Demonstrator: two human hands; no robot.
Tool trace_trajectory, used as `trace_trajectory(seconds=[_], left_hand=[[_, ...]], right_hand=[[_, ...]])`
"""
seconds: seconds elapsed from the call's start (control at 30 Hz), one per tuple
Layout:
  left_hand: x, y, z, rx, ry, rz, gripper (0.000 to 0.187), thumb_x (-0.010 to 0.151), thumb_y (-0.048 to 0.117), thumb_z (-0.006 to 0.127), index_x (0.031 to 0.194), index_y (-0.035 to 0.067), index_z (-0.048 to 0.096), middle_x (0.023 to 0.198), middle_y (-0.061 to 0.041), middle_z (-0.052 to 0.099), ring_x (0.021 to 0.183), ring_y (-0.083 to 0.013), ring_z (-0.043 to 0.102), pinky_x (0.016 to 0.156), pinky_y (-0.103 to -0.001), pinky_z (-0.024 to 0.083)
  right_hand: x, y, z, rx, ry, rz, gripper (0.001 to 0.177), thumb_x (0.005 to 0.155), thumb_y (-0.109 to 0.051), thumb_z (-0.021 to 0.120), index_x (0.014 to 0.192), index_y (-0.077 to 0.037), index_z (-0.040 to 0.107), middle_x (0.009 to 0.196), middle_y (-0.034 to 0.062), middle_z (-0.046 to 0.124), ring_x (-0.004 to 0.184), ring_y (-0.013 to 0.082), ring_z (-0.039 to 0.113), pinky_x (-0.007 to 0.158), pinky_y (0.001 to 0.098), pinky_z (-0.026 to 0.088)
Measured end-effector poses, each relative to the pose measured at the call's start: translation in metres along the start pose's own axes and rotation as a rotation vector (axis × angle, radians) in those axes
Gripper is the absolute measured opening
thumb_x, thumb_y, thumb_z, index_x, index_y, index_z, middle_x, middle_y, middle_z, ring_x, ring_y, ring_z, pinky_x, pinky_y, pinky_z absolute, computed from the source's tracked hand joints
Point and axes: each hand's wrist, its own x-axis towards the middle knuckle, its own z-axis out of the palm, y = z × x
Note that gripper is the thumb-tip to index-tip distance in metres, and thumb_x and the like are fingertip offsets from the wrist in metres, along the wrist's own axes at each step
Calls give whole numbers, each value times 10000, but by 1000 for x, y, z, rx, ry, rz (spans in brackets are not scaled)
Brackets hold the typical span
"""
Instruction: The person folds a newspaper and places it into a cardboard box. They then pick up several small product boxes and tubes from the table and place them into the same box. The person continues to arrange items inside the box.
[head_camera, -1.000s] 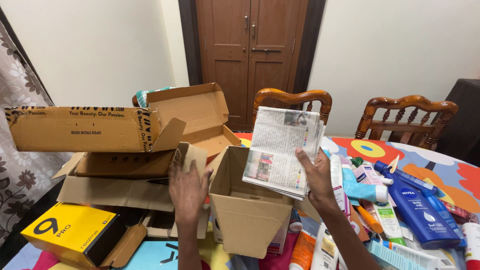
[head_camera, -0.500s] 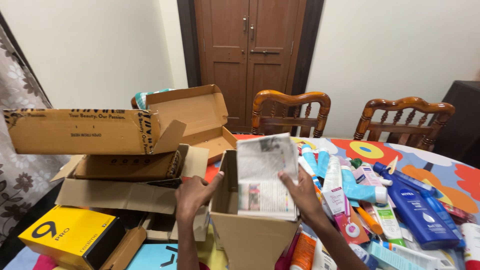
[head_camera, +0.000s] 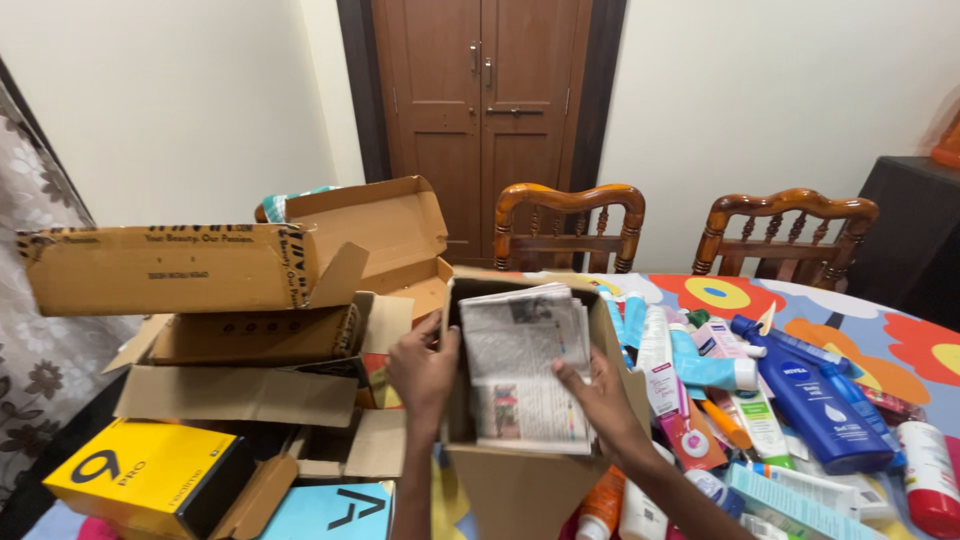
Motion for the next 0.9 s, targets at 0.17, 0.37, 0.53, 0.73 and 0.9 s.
trace_trajectory(seconds=[0.17,0.37,0.53,0.73,0.9], left_hand=[[-8,5,9,23,-31,16,436,805,265,715,1230,179,751,778,-88,795,586,-200,739,602,-371,589],[0,-8,8,26,-94,-26,434,802,230,687,1226,159,750,777,-68,802,598,-187,755,634,-345,611],[7,-20,-1,35,-43,16,465,735,243,737,1192,169,778,845,-81,805,696,-209,780,715,-350,611],[13,-23,-7,82,-77,2,489,704,266,759,1190,219,775,868,-89,802,748,-230,785,747,-365,606],[12,-23,-12,159,-109,104,498,677,271,788,1170,204,787,895,-109,795,838,-278,766,781,-401,595]], right_hand=[[49,63,-9,144,149,233,405,936,-174,667,1294,-9,573,1144,135,723,1048,220,677,878,400,600],[137,182,-3,225,186,313,196,899,-14,714,1085,41,681,911,105,692,797,194,631,705,391,547],[186,211,8,-46,363,459,215,898,-9,676,1101,61,697,934,125,675,817,200,577,715,378,489],[208,202,1,-335,180,581,283,900,-153,660,1125,10,708,1008,121,684,909,223,595,785,394,496],[205,200,18,-781,73,576,351,901,-273,647,1146,-33,716,1069,119,691,984,243,610,843,408,502]])
